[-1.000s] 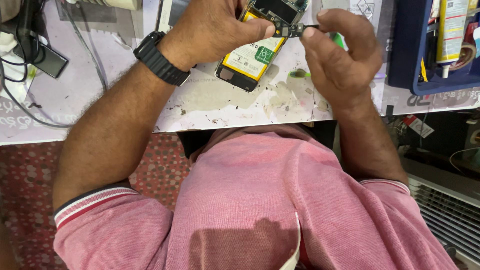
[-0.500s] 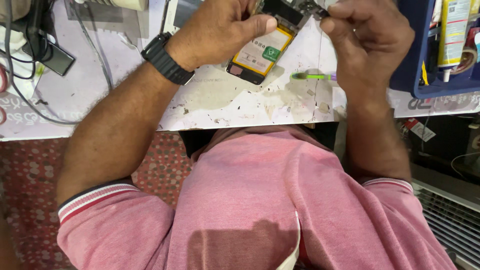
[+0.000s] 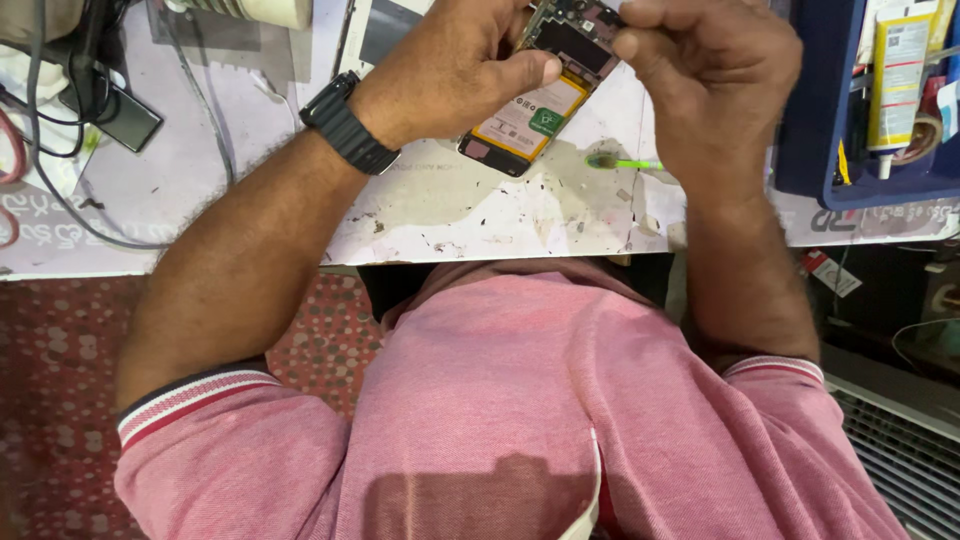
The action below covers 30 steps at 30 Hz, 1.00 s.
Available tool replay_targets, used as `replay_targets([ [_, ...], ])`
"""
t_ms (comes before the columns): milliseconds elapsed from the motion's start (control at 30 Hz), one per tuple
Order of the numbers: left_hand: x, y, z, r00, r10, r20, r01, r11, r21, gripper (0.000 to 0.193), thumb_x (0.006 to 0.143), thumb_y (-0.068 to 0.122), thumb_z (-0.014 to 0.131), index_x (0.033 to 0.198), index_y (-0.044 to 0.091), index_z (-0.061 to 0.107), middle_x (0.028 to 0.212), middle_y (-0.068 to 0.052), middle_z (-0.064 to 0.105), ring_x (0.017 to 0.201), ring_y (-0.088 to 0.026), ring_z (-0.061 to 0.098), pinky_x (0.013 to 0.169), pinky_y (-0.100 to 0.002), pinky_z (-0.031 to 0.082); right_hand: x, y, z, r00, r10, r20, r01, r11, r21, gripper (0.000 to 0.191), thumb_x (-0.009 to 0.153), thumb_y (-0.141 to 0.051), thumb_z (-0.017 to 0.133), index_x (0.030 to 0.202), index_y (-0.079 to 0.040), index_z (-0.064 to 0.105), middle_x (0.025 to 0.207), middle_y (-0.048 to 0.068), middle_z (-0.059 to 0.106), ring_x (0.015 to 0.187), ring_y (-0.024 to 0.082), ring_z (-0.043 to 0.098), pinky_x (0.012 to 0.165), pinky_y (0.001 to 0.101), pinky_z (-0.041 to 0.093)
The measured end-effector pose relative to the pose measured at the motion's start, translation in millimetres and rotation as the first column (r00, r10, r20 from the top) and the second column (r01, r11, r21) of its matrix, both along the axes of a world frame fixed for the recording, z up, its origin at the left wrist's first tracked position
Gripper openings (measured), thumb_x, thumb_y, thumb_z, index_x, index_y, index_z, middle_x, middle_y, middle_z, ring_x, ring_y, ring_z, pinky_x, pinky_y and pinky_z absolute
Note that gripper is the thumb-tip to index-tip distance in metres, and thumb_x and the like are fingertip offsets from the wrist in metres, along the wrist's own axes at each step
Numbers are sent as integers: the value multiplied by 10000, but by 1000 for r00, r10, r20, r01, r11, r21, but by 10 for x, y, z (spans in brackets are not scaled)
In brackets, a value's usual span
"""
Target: The person uses a green screwdriver to remove screws from a disassembled smartphone, then uses a toothbrush to clean the battery area. They handle a small black component and reposition the phone on the workbench.
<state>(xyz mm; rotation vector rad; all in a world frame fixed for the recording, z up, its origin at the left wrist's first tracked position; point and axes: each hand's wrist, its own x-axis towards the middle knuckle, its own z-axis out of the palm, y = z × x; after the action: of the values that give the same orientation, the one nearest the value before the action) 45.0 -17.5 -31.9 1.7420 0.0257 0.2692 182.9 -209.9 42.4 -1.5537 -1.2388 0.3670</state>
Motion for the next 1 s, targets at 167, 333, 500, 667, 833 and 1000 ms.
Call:
replay_targets([
  [167,-5,-3,-23,1000,5,16,-5,1000,7,142,1049,136,709,1076,5,662,848,-20,696,745,-84,661,639,-273,552,35,-30,-57,999,-28,-40,27,1000,-11,76,1065,121,773,1093,76,718,964,48,693,824,67,615,732,192,487],
  [333,-5,-7,-35,1000,18,-18,-18,1000,21,145,1046,150,719,1060,15,669,843,-15,695,741,-79,663,630,-265,548,38,-1,-125,993,-13,119,13,1000,2,90,1085,124,798,1086,87,716,960,60,692,805,81,602,708,207,471],
  [500,-5,0,-45,1000,6,10,-5,1000,-16,165,1043,130,716,1113,5,633,849,-23,671,738,-81,654,630,-261,547,-2,16,-149,971,-55,232,51,998,24,141,1069,136,835,1090,63,716,958,67,672,795,89,605,695,227,473],
  [667,7,5,-47,1000,12,22,-12,1000,14,182,1051,175,685,1136,19,646,840,-26,675,736,-87,654,631,-266,548,-33,56,-135,955,-72,287,64,997,39,186,1046,164,833,1134,42,724,998,85,655,776,98,595,653,234,454],
  [833,33,4,-46,994,3,107,-4,1000,2,335,1156,352,572,1137,32,668,880,-31,715,778,-93,696,654,-272,571,-47,76,-86,916,-71,394,53,997,56,226,1025,171,844,1137,19,719,990,84,648,787,110,590,621,240,453],
  [1000,14,-4,-58,990,55,130,-59,998,24,295,1162,299,559,1109,42,693,901,-32,743,785,-99,719,678,-273,587,-85,82,-62,906,-60,420,42,998,50,254,1015,185,812,1156,1,708,1029,72,630,779,92,608,642,227,480],
])
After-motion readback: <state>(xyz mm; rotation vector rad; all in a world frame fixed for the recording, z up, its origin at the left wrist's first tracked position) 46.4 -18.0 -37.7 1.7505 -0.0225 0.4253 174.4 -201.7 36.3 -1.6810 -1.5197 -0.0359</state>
